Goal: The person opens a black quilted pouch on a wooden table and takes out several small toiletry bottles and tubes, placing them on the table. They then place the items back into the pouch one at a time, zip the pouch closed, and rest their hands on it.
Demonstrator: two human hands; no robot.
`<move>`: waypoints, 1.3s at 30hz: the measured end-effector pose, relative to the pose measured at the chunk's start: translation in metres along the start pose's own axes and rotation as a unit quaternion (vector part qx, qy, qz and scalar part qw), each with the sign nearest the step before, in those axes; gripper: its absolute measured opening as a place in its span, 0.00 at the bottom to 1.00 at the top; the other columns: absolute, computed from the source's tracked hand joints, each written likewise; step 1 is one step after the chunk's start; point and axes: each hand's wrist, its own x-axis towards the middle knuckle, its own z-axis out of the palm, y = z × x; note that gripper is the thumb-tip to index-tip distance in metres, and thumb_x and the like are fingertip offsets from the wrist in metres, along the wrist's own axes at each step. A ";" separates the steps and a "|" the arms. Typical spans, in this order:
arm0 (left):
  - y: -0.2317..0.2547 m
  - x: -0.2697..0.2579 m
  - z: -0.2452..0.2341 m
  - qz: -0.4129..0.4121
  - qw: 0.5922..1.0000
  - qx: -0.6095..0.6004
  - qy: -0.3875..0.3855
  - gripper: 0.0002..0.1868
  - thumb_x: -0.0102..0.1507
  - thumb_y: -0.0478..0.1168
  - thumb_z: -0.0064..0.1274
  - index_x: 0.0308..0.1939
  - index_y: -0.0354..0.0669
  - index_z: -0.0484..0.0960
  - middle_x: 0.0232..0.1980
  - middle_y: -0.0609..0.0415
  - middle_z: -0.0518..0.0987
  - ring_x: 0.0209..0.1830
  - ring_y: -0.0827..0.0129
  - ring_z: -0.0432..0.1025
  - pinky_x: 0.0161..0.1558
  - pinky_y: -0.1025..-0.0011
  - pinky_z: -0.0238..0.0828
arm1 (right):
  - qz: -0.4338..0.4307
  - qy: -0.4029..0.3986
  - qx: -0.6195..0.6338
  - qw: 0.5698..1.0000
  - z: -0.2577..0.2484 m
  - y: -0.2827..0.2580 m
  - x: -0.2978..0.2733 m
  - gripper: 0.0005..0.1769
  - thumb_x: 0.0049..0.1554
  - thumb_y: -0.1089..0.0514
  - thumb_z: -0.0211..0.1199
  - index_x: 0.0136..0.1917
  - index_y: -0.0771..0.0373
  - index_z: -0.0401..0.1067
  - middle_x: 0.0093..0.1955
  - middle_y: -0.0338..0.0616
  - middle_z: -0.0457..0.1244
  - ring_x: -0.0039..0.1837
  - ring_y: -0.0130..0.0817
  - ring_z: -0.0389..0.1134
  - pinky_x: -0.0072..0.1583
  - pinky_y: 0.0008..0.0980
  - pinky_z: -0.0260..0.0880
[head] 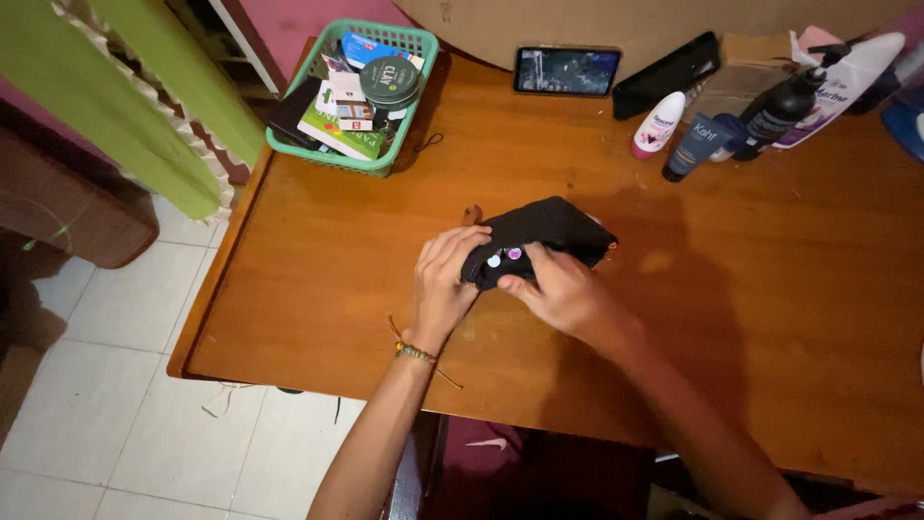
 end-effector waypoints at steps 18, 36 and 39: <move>0.000 0.003 0.003 -0.007 1.000 -0.012 0.005 0.20 0.51 0.31 0.66 0.46 0.39 0.80 0.55 0.53 0.83 0.58 0.56 0.76 0.57 0.63 0.70 | 0.081 0.334 -0.051 0.938 -0.081 0.059 -0.049 0.10 0.68 0.62 0.58 0.61 0.60 0.75 0.55 0.49 0.69 0.53 0.42 0.71 0.53 0.34 0.69; 0.003 0.002 0.008 -0.007 1.000 -0.001 -0.007 0.20 0.55 0.34 0.69 0.48 0.38 0.79 0.56 0.51 0.83 0.58 0.55 0.76 0.57 0.62 0.69 | 0.097 0.426 0.081 0.896 -0.052 0.238 0.000 0.28 0.66 0.65 0.64 0.74 0.69 0.57 0.65 0.51 0.59 0.59 0.34 0.64 0.60 0.32 0.68; 0.003 0.001 0.008 -0.015 1.000 0.008 -0.010 0.21 0.55 0.35 0.70 0.48 0.38 0.79 0.56 0.51 0.83 0.58 0.55 0.76 0.56 0.63 0.69 | 0.025 0.431 0.043 0.901 -0.059 0.248 0.011 0.29 0.64 0.67 0.65 0.74 0.73 0.58 0.66 0.53 0.60 0.61 0.34 0.64 0.58 0.32 0.69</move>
